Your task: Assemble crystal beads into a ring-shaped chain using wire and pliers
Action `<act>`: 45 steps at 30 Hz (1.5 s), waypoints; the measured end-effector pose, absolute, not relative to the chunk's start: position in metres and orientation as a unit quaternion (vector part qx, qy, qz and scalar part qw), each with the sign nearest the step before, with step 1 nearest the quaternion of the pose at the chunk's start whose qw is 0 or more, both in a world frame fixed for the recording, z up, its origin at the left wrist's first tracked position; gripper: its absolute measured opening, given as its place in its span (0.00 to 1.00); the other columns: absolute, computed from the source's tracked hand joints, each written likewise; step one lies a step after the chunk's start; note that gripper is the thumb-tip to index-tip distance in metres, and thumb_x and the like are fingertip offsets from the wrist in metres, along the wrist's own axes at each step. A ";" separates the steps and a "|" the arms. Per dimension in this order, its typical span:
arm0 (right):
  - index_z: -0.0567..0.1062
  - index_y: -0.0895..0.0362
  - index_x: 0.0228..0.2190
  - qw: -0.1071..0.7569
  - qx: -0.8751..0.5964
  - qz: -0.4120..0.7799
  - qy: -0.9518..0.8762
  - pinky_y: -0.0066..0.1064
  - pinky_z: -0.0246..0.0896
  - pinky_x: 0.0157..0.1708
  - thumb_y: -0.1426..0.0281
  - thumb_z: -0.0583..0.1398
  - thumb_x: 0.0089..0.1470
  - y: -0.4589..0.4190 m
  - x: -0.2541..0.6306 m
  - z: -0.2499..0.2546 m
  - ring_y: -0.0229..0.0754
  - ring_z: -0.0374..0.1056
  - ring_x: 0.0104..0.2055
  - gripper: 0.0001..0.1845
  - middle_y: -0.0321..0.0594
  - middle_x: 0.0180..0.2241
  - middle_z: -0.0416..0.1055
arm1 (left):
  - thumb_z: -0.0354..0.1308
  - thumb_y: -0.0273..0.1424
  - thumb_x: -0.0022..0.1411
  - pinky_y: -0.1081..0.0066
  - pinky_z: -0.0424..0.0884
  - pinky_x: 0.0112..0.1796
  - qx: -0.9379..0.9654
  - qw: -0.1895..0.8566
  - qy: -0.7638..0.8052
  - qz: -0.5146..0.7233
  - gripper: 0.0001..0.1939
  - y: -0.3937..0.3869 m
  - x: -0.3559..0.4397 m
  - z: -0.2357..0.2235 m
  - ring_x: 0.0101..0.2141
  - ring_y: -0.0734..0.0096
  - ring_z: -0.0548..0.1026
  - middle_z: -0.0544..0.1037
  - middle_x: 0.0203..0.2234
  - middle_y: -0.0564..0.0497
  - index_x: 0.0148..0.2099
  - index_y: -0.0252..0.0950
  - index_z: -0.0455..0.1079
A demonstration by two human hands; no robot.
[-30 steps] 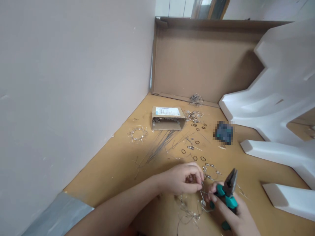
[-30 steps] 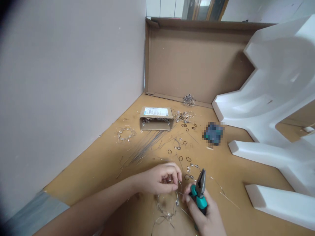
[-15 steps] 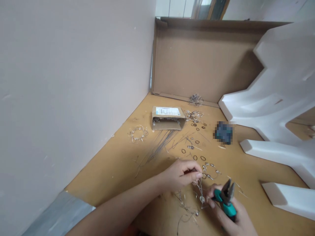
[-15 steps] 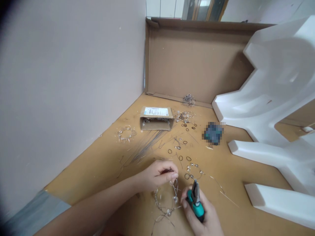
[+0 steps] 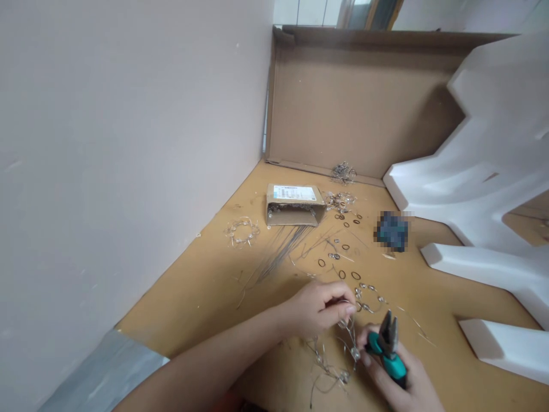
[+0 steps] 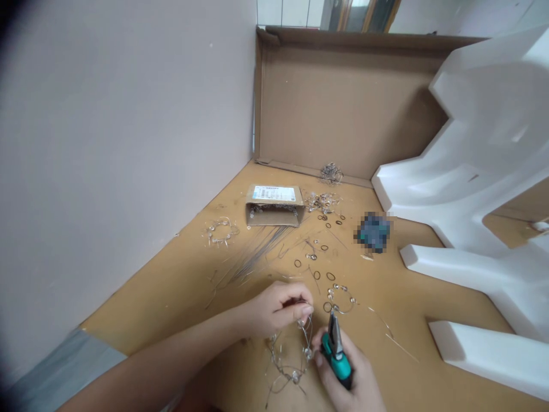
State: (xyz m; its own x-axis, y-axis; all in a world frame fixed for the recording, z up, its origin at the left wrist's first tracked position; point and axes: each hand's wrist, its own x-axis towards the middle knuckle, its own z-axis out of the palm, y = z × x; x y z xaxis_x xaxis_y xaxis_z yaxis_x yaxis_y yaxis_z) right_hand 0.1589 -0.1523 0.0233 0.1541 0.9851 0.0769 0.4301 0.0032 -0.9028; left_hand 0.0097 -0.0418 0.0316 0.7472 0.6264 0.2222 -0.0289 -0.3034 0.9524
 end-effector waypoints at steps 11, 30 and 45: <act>0.70 0.54 0.37 0.184 -0.634 0.125 -0.741 0.27 0.67 0.32 0.72 0.55 0.47 -0.149 0.236 0.037 0.43 0.72 0.33 0.12 0.40 0.34 0.75 | 0.50 0.28 0.60 0.78 0.61 0.30 0.850 0.394 0.147 0.319 0.05 -0.038 0.005 0.035 0.25 0.79 0.65 0.70 0.22 0.55 0.31 0.34 0.64; 0.67 0.51 0.28 0.016 -0.574 -0.036 -0.818 0.29 0.65 0.20 0.78 0.51 0.41 -0.145 0.236 0.057 0.42 0.73 0.26 0.12 0.36 0.28 0.75 | 0.49 0.28 0.59 0.74 0.62 0.33 0.846 0.386 0.126 0.346 0.06 -0.035 0.002 0.040 0.28 0.74 0.64 0.69 0.23 0.53 0.30 0.35 0.63; 0.68 0.53 0.27 0.054 -0.552 -0.069 -0.829 0.29 0.62 0.20 0.76 0.53 0.41 -0.145 0.227 0.062 0.43 0.71 0.24 0.08 0.36 0.24 0.72 | 0.42 0.28 0.60 0.72 0.63 0.32 0.853 0.333 0.181 0.360 0.05 -0.043 0.009 0.033 0.27 0.73 0.63 0.65 0.24 0.52 0.31 0.37 0.54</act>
State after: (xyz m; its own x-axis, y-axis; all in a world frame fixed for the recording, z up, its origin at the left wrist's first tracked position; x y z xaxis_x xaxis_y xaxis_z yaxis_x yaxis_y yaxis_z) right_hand 0.2267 -0.1455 0.0620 -0.3855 0.9077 0.1654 0.9226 0.3818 0.0551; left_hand 0.0086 -0.0428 0.0332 0.6753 0.5486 0.4930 0.0693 -0.7127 0.6980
